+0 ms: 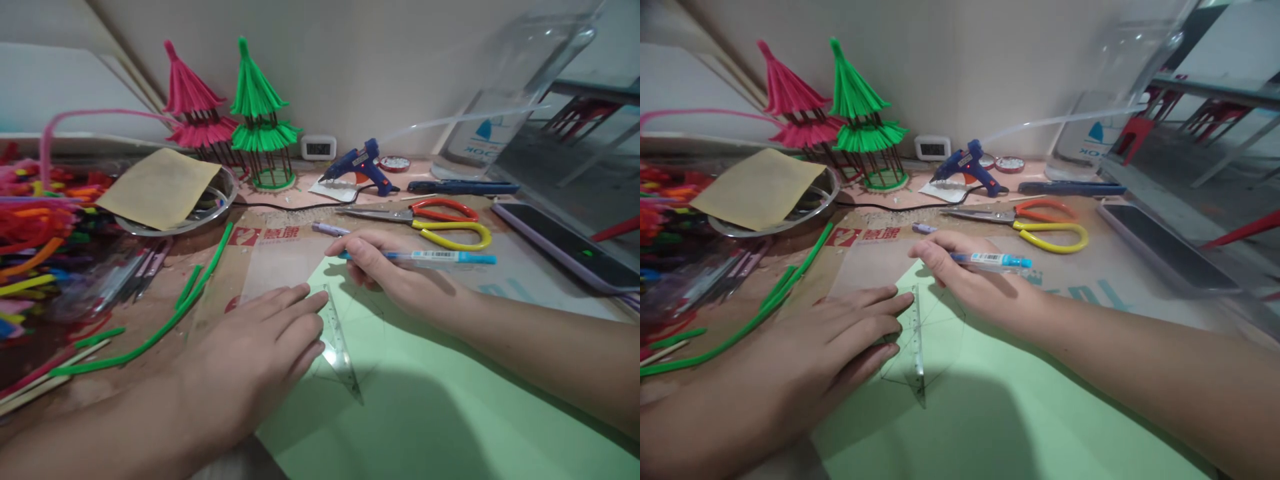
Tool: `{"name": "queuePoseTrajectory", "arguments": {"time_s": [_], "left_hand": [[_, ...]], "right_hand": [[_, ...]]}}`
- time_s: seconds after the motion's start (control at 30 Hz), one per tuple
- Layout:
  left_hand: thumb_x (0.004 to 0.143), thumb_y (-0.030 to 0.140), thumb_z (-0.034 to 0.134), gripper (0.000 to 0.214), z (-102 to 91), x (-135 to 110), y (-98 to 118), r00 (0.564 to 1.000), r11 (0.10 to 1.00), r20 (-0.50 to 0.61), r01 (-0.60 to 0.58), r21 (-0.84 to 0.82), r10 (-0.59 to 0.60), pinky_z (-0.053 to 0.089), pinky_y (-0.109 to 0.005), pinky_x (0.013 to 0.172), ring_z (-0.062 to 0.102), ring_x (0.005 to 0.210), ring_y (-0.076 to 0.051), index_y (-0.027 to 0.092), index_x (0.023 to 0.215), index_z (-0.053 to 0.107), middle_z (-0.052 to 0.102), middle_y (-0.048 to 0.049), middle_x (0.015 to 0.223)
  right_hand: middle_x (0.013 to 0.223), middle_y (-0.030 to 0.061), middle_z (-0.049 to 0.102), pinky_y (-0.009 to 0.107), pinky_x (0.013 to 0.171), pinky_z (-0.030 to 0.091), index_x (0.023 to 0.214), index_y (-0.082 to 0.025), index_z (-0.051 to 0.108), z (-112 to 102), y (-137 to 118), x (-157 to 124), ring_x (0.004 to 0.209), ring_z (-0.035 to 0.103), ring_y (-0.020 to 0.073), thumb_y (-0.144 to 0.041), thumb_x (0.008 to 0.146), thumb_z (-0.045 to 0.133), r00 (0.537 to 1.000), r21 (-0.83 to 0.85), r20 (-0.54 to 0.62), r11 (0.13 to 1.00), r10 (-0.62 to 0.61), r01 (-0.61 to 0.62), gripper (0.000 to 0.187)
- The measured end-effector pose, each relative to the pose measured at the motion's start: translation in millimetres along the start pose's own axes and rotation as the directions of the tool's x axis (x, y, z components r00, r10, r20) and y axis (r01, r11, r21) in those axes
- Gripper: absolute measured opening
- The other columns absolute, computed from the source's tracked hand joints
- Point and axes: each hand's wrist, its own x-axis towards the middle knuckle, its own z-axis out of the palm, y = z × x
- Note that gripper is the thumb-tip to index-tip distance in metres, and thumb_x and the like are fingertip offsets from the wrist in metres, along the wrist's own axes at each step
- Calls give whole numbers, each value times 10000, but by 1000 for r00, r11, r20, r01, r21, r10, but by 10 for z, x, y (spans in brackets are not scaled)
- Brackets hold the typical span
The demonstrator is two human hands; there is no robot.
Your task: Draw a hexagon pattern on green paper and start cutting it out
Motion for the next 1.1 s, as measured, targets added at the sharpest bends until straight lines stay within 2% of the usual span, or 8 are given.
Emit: {"name": "queuePoseTrajectory", "arguments": {"time_s": [0.17,0.3,0.53,0.63,0.77,0.97,1.1], "left_hand": [[1123,301,282,479,1,2,-27,1000,999,-3,13,-40,-14,631,-450,966,736,1141,-281,151,1071,734,738,-117,1291],[1115,309,326,415,7,-13,-29,999,999,20,41,-31,-40,617,-466,992,729,1151,-289,144,1155,705,725,-126,1315],[1099,275,356,361,63,-58,-68,999,998,-24,39,-51,-40,579,-476,1042,708,1184,-298,134,1253,651,731,-148,1284],[1097,275,356,353,58,-48,-82,1000,997,-6,25,-70,-26,603,-479,1002,713,1174,-307,141,1204,663,730,-149,1288],[1090,248,359,332,41,-35,-93,1000,993,17,13,-116,-11,613,-506,983,712,1179,-322,178,1031,678,722,-119,1319],[1074,240,421,277,50,-57,-87,1000,990,1,22,-136,-22,580,-509,1039,692,1221,-318,174,1091,689,698,-130,1362],[1082,245,393,314,48,-41,-79,1000,994,24,23,-106,-20,611,-512,988,719,1173,-317,171,1054,697,702,-138,1352]], "right_hand": [[761,-9,617,262,621,428,1036,-208,709,2,10,0,679,552,130,-599,1044,441,1000,3,-2,1000,6,-6,474],[762,-8,621,270,641,429,1055,-210,716,-3,19,-2,702,566,138,-600,1042,446,1000,-35,-10,999,-8,8,475],[758,-9,611,277,641,431,1040,-212,714,-8,25,6,688,552,140,-569,1049,455,1000,-25,3,999,-22,23,442],[752,-7,611,283,629,431,1045,-220,714,-7,36,7,678,548,145,-561,1049,459,1000,-24,2,999,-22,22,425],[756,-2,612,294,633,441,1058,-221,710,-8,39,3,678,552,151,-547,1050,461,1000,-34,10,999,-25,25,410],[764,-1,617,286,631,434,1041,-207,704,-12,17,9,688,555,148,-554,1050,452,1000,-36,12,999,-19,19,429],[759,3,620,289,631,441,1053,-202,704,-15,15,6,692,565,158,-578,1044,445,1000,-56,7,998,-7,7,457]]}}
